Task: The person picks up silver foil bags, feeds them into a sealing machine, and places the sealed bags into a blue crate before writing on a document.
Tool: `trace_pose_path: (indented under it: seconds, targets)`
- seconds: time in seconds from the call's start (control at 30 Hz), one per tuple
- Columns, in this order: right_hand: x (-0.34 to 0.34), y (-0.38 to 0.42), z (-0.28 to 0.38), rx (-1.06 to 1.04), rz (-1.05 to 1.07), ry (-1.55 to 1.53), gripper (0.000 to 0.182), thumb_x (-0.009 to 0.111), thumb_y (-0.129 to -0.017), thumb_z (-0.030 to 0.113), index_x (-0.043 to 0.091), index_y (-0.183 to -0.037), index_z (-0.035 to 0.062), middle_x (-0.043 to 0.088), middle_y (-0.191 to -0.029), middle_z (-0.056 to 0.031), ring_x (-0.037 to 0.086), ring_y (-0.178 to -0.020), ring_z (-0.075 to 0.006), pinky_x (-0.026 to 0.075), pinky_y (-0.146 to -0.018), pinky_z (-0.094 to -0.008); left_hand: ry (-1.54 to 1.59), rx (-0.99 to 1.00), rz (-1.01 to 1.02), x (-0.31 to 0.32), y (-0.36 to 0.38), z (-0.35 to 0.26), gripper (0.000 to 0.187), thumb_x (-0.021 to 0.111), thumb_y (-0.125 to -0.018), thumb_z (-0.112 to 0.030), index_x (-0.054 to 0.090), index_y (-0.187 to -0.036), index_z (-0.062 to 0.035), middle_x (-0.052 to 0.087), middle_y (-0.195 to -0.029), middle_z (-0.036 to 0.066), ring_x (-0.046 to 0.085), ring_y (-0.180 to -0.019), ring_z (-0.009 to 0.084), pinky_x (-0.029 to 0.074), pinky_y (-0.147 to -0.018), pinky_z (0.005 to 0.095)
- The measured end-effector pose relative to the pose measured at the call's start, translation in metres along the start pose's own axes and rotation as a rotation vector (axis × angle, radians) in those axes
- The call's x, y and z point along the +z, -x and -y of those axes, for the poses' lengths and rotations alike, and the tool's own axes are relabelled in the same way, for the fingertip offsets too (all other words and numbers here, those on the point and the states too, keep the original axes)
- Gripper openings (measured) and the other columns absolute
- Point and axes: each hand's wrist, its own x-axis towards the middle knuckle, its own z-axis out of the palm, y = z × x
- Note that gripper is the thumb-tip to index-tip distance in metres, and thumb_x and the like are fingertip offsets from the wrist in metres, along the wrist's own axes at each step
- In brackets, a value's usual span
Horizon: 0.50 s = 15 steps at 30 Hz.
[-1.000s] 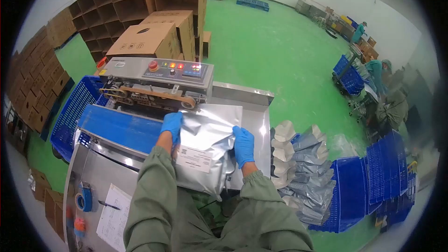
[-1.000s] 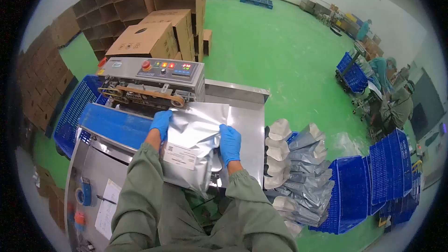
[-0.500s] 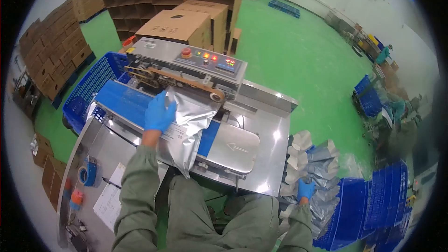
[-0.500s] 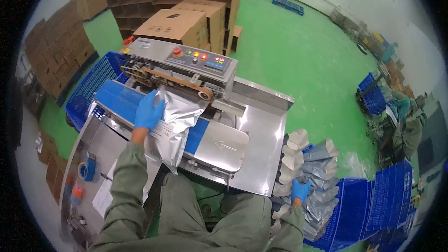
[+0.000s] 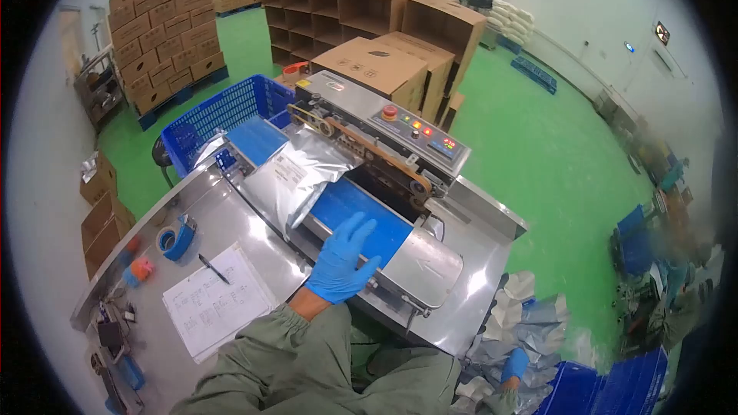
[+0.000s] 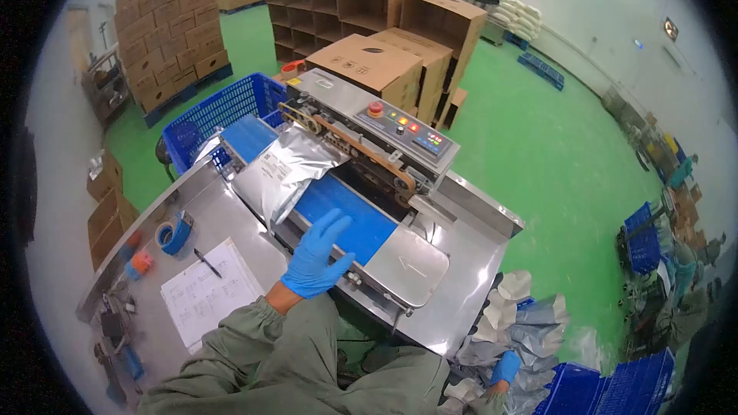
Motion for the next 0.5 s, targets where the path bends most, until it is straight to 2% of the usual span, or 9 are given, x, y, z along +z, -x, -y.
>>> trace_pose_path:
  seconds: [0.1,0.17,0.2,0.27,0.3,0.37,0.4,0.43,0.5]
  targets:
    - [-0.129,-0.034,0.069,-0.031,0.106,-0.095,0.009,0.058,-0.071,0.011,0.056,-0.067,0.0023,0.057,-0.068,-0.0178,0.056,-0.058,-0.0349,0.044,-0.052,-0.0464,0.05,0.066,0.058,0.016,-0.005,-0.021,0.056,0.065,-0.077,-0.019,0.045,-0.126,-0.0032,0.042,-0.129,0.024,0.045,-0.114,0.0383,0.039,-0.095,0.0429]
    - [-0.149,-0.046,0.064,0.259,0.024,-0.74,0.008,0.058,-0.073,0.011,0.057,-0.075,0.0031,0.057,-0.073,-0.0128,0.055,-0.055,-0.025,0.043,-0.049,-0.0373,0.225,0.105,0.38,0.044,-0.002,-0.034,0.054,0.062,-0.08,-0.025,0.046,-0.126,-0.0026,0.042,-0.13,0.025,0.045,-0.116,0.0377,0.038,-0.097,0.0417]
    - [-0.193,-0.051,0.085,0.268,0.02,-0.743,0.008,0.058,-0.073,0.011,0.057,-0.075,0.0031,0.057,-0.073,-0.0128,0.055,-0.055,-0.025,0.043,-0.049,-0.0373,0.269,0.133,0.529,0.061,0.002,-0.042,0.056,0.062,-0.081,-0.026,0.044,-0.128,-0.0011,0.041,-0.132,0.024,0.044,-0.118,0.0374,0.037,-0.099,0.0402]
    - [-0.287,-0.057,0.14,0.535,-0.05,-1.279,0.007,0.055,-0.079,0.012,0.058,-0.078,0.005,0.054,-0.075,-0.0053,0.052,-0.057,-0.0144,0.041,-0.048,-0.0267,0.364,0.213,0.722,0.092,0.007,-0.068,0.062,0.061,-0.083,-0.029,0.038,-0.131,0.001,0.039,-0.135,0.023,0.042,-0.12,0.0367,0.035,-0.102,0.0388]
    - [-0.289,-0.057,0.139,0.54,-0.055,-1.277,0.007,0.055,-0.079,0.012,0.058,-0.078,0.005,0.054,-0.075,-0.0053,0.052,-0.057,-0.0144,0.041,-0.048,-0.0267,0.416,0.264,0.767,0.104,0.008,-0.082,0.065,0.06,-0.084,-0.032,0.035,-0.133,0.0016,0.038,-0.136,0.023,0.042,-0.121,0.0364,0.034,-0.102,0.0388]
    - [-0.288,-0.057,0.137,0.352,-0.348,-1.428,0.011,0.052,-0.083,0.013,0.06,-0.082,0.0062,0.054,-0.076,-0.0025,0.052,-0.062,-0.0104,0.043,-0.052,-0.0244,0.554,0.24,0.695,0.127,0.008,-0.11,0.065,0.06,-0.084,-0.032,0.033,-0.134,-0.0002,0.038,-0.135,0.022,0.042,-0.121,0.0351,0.034,-0.102,0.0383]
    - [-0.308,-0.053,0.136,0.649,-0.235,-1.925,0.012,0.052,-0.083,0.015,0.06,-0.085,0.0055,0.056,-0.078,-0.003,0.054,-0.067,-0.0141,0.047,-0.062,-0.0286,0.687,0.211,0.619,0.136,0.007,-0.12,0.066,0.06,-0.084,-0.032,0.031,-0.135,-0.002,0.039,-0.135,0.021,0.042,-0.122,0.0337,0.034,-0.102,0.0379]
    - [-0.312,-0.054,0.142,0.656,-0.248,-1.923,0.012,0.052,-0.083,0.015,0.06,-0.085,0.0055,0.056,-0.078,-0.003,0.054,-0.067,-0.0141,0.047,-0.062,-0.0286,0.691,0.219,0.628,0.144,0.004,-0.126,0.066,0.06,-0.084,-0.032,0.031,-0.135,-0.002,0.039,-0.135,0.021,0.042,-0.122,0.0337,0.034,-0.102,0.0379]
    - [-0.311,-0.051,0.152,0.703,-0.091,-1.907,0.007,0.059,-0.078,0.015,0.06,-0.083,0.0101,0.059,-0.08,0.0003,0.055,-0.063,-0.0088,0.042,-0.052,-0.0225,0.843,0.093,0.737,0.154,-0.003,-0.132,0.061,0.062,-0.084,-0.031,0.036,-0.133,-0.0062,0.047,-0.124,0.019,0.048,-0.113,0.0309,0.038,-0.097,0.0357]
